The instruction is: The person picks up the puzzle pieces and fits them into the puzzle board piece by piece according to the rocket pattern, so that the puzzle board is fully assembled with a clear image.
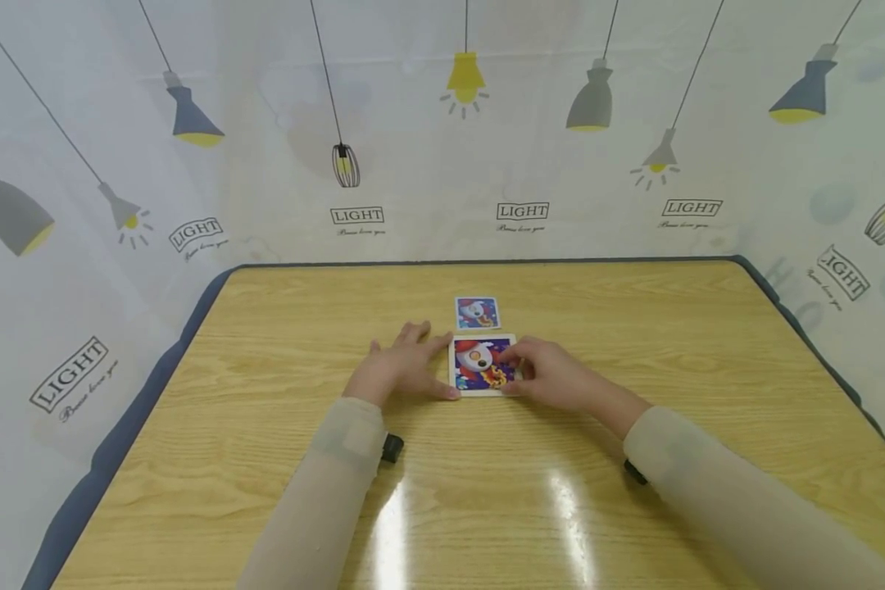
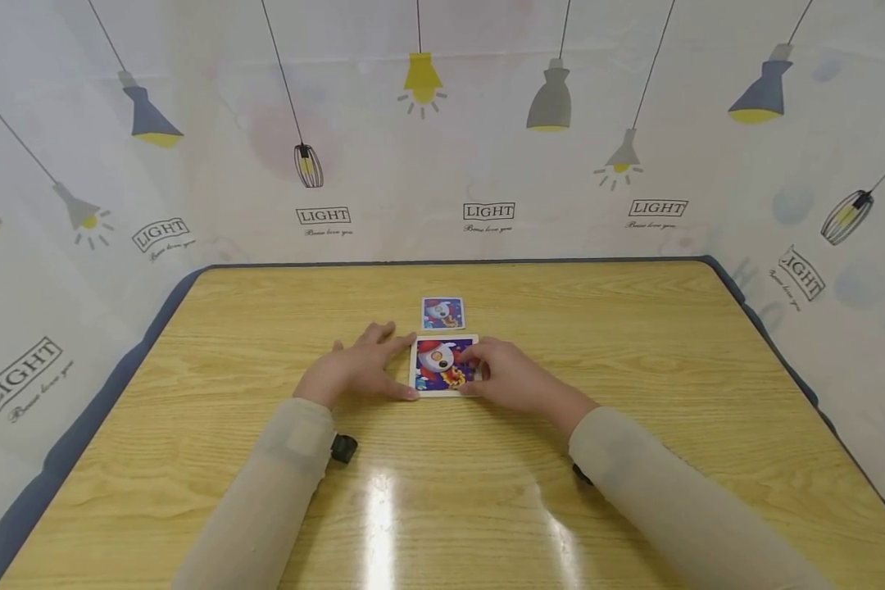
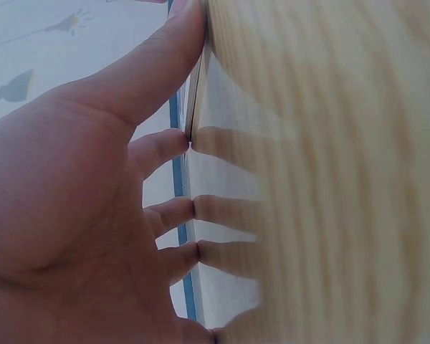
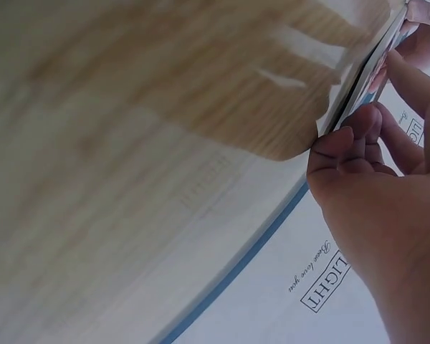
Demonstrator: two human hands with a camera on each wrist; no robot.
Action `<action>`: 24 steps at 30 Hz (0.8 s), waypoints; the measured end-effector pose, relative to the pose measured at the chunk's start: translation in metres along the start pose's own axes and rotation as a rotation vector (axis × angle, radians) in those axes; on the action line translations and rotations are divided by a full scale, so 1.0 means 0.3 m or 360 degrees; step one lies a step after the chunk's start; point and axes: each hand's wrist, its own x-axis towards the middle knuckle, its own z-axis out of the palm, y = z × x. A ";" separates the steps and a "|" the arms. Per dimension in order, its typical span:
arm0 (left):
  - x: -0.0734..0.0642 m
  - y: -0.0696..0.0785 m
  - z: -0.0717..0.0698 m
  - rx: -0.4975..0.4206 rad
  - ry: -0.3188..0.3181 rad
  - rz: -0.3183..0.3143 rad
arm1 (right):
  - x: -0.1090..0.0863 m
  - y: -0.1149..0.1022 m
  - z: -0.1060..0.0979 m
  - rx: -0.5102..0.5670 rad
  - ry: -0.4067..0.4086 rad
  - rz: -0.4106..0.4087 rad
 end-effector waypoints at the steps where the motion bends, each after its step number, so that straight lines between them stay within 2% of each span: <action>1: 0.000 0.000 0.001 -0.0001 -0.0002 -0.0002 | -0.001 0.000 -0.001 -0.0001 0.0000 0.0003; 13: -0.001 -0.001 0.004 0.0019 0.0002 0.0000 | 0.000 -0.002 -0.005 -0.0018 -0.0021 0.0080; 24: 0.011 -0.007 0.008 0.0010 0.0012 0.0009 | 0.002 0.000 -0.005 0.0000 -0.0043 0.0085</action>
